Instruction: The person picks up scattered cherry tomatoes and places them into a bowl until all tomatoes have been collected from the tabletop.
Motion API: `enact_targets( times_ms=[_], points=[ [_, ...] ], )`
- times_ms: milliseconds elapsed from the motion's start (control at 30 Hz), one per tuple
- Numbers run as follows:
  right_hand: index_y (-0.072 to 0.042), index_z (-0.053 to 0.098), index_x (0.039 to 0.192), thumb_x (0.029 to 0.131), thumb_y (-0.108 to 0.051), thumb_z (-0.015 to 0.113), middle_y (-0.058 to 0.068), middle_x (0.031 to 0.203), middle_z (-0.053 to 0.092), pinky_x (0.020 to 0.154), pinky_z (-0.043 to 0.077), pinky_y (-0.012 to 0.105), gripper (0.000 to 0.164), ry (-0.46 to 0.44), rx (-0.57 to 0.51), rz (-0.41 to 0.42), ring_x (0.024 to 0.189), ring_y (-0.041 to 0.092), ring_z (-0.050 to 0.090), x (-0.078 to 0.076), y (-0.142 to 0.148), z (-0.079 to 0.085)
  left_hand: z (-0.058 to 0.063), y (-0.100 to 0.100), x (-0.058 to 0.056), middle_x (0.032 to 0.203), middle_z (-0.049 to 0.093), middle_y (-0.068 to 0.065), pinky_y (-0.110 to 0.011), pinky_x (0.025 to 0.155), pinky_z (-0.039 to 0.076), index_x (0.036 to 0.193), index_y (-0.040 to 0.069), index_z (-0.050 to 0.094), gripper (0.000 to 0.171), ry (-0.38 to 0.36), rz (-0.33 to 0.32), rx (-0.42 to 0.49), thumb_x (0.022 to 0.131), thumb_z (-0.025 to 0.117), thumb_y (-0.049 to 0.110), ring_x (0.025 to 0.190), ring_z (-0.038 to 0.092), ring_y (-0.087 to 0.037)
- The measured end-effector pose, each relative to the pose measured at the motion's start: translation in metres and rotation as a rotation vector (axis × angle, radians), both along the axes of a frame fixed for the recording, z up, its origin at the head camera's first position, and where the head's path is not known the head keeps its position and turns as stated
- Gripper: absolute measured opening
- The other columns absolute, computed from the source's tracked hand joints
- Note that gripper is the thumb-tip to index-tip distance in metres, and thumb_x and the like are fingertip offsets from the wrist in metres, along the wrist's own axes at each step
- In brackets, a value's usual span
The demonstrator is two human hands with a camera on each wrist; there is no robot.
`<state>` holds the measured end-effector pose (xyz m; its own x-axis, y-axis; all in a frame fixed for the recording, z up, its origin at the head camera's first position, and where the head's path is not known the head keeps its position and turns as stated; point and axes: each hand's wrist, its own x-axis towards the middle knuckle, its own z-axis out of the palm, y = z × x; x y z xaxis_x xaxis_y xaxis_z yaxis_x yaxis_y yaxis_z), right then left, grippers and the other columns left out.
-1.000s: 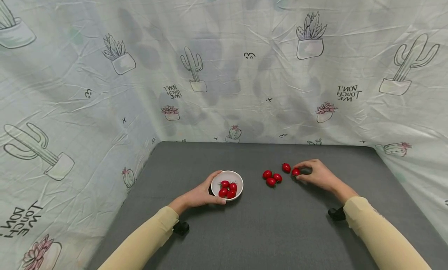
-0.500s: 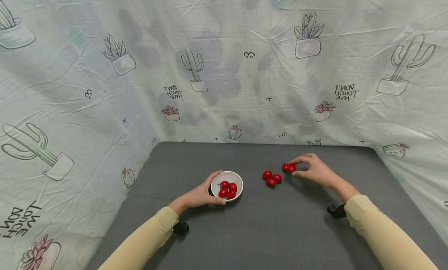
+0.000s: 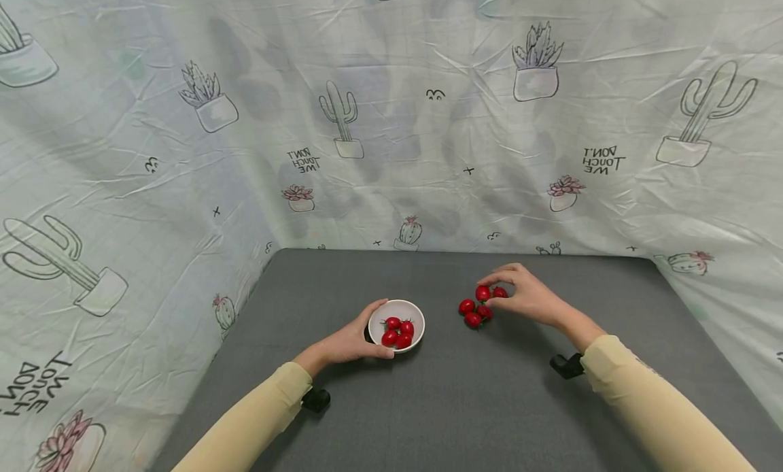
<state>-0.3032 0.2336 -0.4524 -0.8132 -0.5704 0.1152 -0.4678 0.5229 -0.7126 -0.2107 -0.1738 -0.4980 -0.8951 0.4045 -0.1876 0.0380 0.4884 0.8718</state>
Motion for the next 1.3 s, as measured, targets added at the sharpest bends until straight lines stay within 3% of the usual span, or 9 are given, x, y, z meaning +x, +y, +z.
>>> enact_targets(
  times_ms=[733, 1300],
  points=[
    [-0.029, 0.074, 0.124, 0.090, -0.034, 0.081, 0.009, 0.142, 0.049, 0.101, 0.043, 0.060, 0.035, 0.014, 0.014, 0.114, 0.135, 0.029, 0.041, -0.002, -0.071, 0.014, 0.000, -0.002, -0.004, 0.157, 0.033, -0.002, -0.048, 0.112, 0.033, 0.163, 0.030, 0.017, 0.108, -0.006, -0.002, -0.005, 0.082, 0.087, 0.041, 0.142, 0.036, -0.019],
    [-0.022, 0.074, 0.127, 0.090, -0.029, 0.082, -0.001, 0.131, 0.060, 0.101, 0.044, 0.057, 0.038, 0.037, 0.046, 0.188, 0.133, 0.024, 0.040, -0.010, -0.111, 0.011, -0.002, -0.005, -0.011, 0.157, 0.032, -0.002, -0.051, 0.113, 0.031, 0.164, 0.029, 0.015, 0.111, -0.036, 0.007, 0.005, 0.081, 0.088, 0.042, 0.142, 0.035, -0.020]
  ],
)
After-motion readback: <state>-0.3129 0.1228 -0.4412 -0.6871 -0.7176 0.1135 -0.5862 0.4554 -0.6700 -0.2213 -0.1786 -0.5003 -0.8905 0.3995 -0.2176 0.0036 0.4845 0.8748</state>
